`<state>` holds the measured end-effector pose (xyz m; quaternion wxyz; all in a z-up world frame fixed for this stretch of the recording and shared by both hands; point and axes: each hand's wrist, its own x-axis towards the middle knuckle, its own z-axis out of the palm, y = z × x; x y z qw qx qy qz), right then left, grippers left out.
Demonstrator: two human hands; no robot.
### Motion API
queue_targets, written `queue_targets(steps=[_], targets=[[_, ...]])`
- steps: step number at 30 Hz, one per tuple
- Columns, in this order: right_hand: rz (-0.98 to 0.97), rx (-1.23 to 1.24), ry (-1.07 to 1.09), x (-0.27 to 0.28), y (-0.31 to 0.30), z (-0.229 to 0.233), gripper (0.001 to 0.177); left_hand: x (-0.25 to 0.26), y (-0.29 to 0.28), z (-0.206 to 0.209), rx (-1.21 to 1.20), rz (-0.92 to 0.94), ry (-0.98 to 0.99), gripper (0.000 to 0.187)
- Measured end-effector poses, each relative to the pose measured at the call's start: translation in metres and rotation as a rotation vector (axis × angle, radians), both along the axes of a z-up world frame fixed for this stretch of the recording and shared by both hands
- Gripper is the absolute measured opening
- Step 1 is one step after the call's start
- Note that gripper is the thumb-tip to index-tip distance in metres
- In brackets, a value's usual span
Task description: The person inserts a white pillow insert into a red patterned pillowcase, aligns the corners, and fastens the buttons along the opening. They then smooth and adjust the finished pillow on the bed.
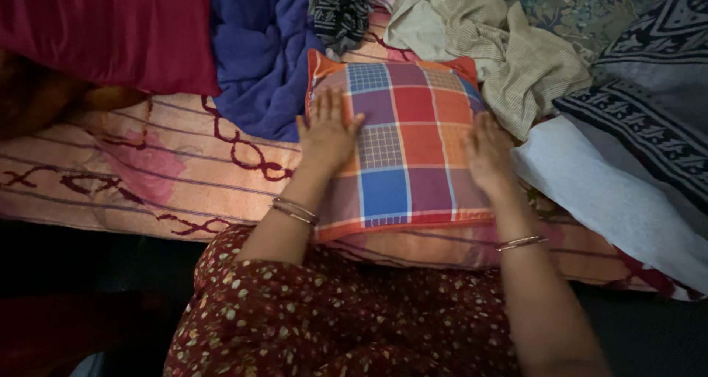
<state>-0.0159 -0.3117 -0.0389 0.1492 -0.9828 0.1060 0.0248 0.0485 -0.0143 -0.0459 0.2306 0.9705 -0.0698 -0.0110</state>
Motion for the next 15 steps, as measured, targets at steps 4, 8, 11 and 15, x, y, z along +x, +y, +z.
queue_targets(steps=[4, 8, 11, 15], targets=[[-0.044, 0.055, -0.273, -0.012, -0.003, 0.023, 0.068, -0.009, -0.005, 0.0, -0.091, -0.04, -0.446, 0.077], [0.214, 0.168, -0.593, -0.026, 0.027, 0.038, 0.06, -0.048, -0.051, 0.012, -0.285, -0.357, -0.601, 0.077], [0.127, 0.175, -0.247, -0.023, 0.052, 0.017, 0.061, -0.065, -0.071, 0.005, 0.045, -0.474, -0.51, 0.068], [0.414, -0.061, -0.495, -0.006, 0.056, -0.01, 0.053, -0.067, -0.07, -0.003, 0.172, -0.502, -0.354, 0.063]])
